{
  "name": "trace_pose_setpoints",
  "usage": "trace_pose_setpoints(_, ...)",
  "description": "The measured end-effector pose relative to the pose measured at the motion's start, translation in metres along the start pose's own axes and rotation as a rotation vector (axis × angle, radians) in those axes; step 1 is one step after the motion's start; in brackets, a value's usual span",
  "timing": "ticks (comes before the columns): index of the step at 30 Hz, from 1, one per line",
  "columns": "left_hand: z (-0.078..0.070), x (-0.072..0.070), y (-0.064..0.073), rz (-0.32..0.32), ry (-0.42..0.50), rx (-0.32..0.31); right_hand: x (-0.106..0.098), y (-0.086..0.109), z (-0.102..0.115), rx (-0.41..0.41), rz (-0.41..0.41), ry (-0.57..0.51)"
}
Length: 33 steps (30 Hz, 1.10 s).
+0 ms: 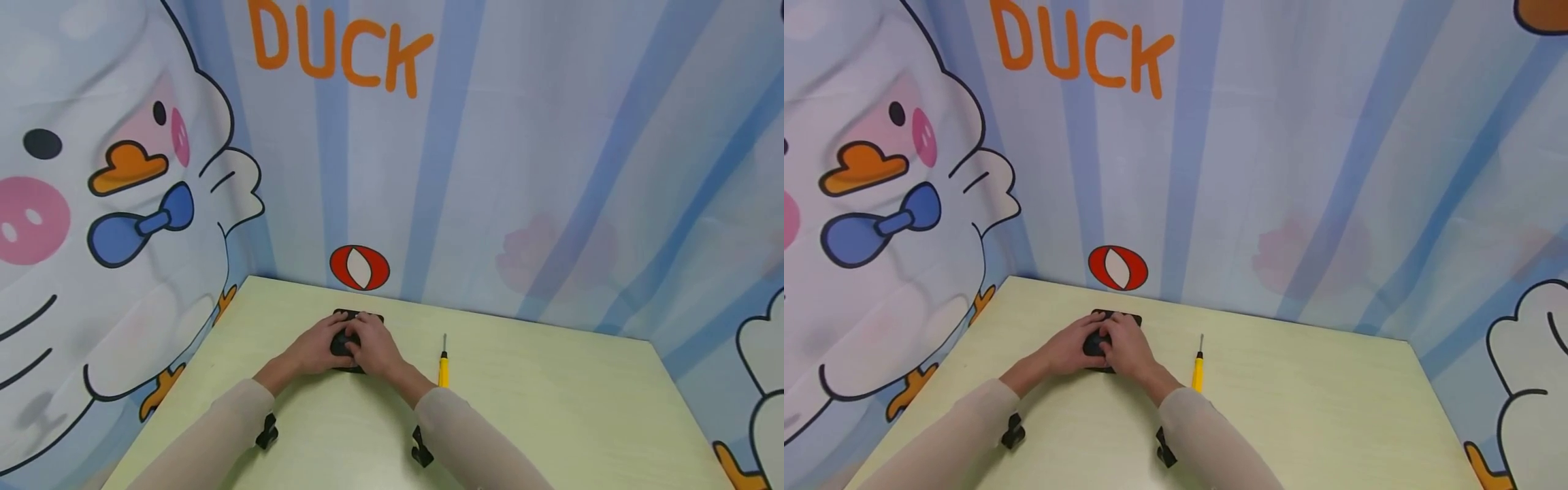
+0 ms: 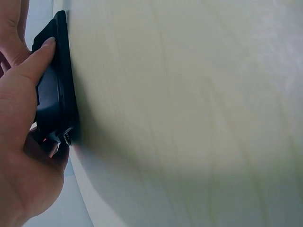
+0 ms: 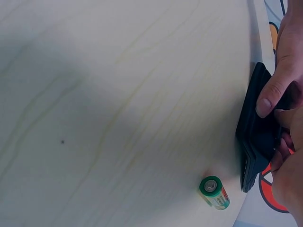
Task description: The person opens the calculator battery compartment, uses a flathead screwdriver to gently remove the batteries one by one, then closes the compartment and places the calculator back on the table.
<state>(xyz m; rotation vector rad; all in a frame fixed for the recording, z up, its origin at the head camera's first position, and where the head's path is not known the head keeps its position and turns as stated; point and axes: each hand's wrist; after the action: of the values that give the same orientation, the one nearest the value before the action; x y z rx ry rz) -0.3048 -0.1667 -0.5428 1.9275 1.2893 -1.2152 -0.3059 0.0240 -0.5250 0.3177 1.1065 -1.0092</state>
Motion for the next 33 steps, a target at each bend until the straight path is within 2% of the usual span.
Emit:
trace_pose_setpoints(9, 0.0024, 0.0018, 0.0018, -0.009, 0.004, 0.011, 0.0055, -0.0007, -0.0017, 0.027, -0.002, -0.03)
trace_pose_setpoints(23, 0.0001, 0.0018, 0.0002, -0.003, 0.009, 0.008, 0.0042, -0.0002, -0.0022, 0.022, -0.031, -0.038)
trace_pose_setpoints(29, 0.0022, 0.0027, -0.0001, -0.007, 0.008, 0.017, 0.0067, 0.0015, -0.0008, 0.002, -0.053, 0.007)
trace_pose_setpoints(33, 0.0032, 0.0031, 0.0006, -0.002, 0.006, 0.016, 0.0089, 0.0015, -0.0004, -0.062, -0.06, 0.088)
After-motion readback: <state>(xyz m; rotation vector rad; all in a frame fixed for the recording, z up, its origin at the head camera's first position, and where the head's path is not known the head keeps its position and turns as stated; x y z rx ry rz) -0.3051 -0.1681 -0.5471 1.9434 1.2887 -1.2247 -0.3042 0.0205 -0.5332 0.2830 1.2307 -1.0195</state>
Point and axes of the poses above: each hand's wrist, its own y-axis away from the middle knuckle, its own x-axis out of the palm, z = x × y, and after that the axes turned 3 degrees about -y, right-handed
